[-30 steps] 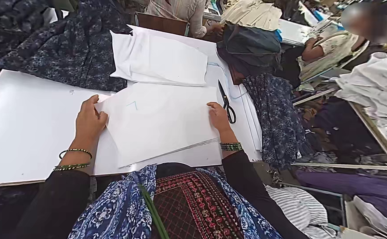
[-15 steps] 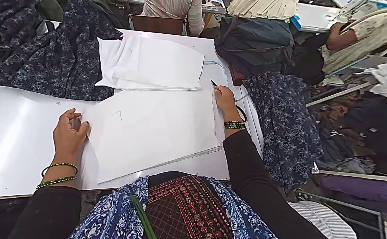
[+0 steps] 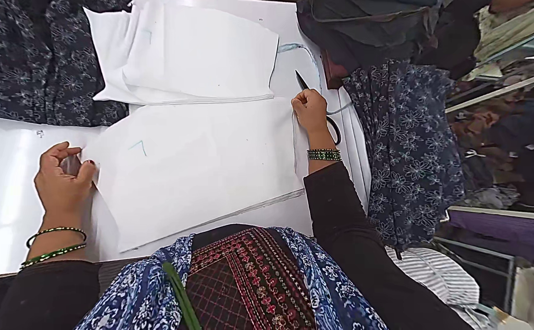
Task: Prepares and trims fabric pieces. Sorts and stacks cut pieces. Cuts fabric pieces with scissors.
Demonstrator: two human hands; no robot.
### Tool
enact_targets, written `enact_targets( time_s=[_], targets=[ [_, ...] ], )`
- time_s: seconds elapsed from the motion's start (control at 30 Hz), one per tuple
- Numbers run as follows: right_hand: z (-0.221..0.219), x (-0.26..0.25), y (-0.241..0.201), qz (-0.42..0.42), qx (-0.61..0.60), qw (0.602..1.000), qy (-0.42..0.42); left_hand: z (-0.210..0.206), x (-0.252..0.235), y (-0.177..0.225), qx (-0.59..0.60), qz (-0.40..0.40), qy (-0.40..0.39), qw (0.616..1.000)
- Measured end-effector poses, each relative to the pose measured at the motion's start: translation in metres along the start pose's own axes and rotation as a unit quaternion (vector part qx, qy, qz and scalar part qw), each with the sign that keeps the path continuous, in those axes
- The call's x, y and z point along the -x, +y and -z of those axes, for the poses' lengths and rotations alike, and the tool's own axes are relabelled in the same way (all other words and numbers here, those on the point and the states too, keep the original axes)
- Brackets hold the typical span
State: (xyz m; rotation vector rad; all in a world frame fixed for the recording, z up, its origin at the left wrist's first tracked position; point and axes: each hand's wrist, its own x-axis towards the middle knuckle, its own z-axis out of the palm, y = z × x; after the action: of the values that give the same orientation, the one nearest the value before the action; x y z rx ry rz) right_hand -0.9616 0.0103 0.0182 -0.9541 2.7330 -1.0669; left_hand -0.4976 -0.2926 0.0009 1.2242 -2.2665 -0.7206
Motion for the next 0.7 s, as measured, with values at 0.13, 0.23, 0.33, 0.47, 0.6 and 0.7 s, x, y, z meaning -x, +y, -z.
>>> enact_targets(
  time_s=[0.13, 0.23, 0.33, 0.47, 0.6, 0.7],
  targets=[
    [0.001, -0.001, -0.003, -0.013, 0.021, 1.0, -0.003, -0.003, -0.002, -0.012, -0.01, -0.025, 0.007, 1.0],
    [-0.001, -0.002, -0.003, -0.014, 0.046, 0.999, -0.003, -0.002, -0.002, -0.01, -0.014, -0.025, 0.002, 1.0],
    [-0.001, -0.004, -0.005, -0.023, 0.083, 0.996, -0.017, -0.002, -0.002, -0.009, -0.016, -0.024, 0.001, 1.0],
    [0.008, 0.01, -0.024, -0.017, 0.091, 0.996, -0.008, -0.002, -0.003, -0.006, -0.016, -0.011, -0.002, 1.0],
    [0.005, 0.088, -0.087, 0.148, 0.06, 0.986, -0.055, -0.003, -0.002, -0.009, -0.012, -0.013, 0.0, 1.0],
    [-0.027, 0.136, -0.113, 0.15, 0.073, 0.97, -0.175, -0.003, -0.002, -0.007, -0.026, -0.04, 0.006, 0.999]
  ],
)
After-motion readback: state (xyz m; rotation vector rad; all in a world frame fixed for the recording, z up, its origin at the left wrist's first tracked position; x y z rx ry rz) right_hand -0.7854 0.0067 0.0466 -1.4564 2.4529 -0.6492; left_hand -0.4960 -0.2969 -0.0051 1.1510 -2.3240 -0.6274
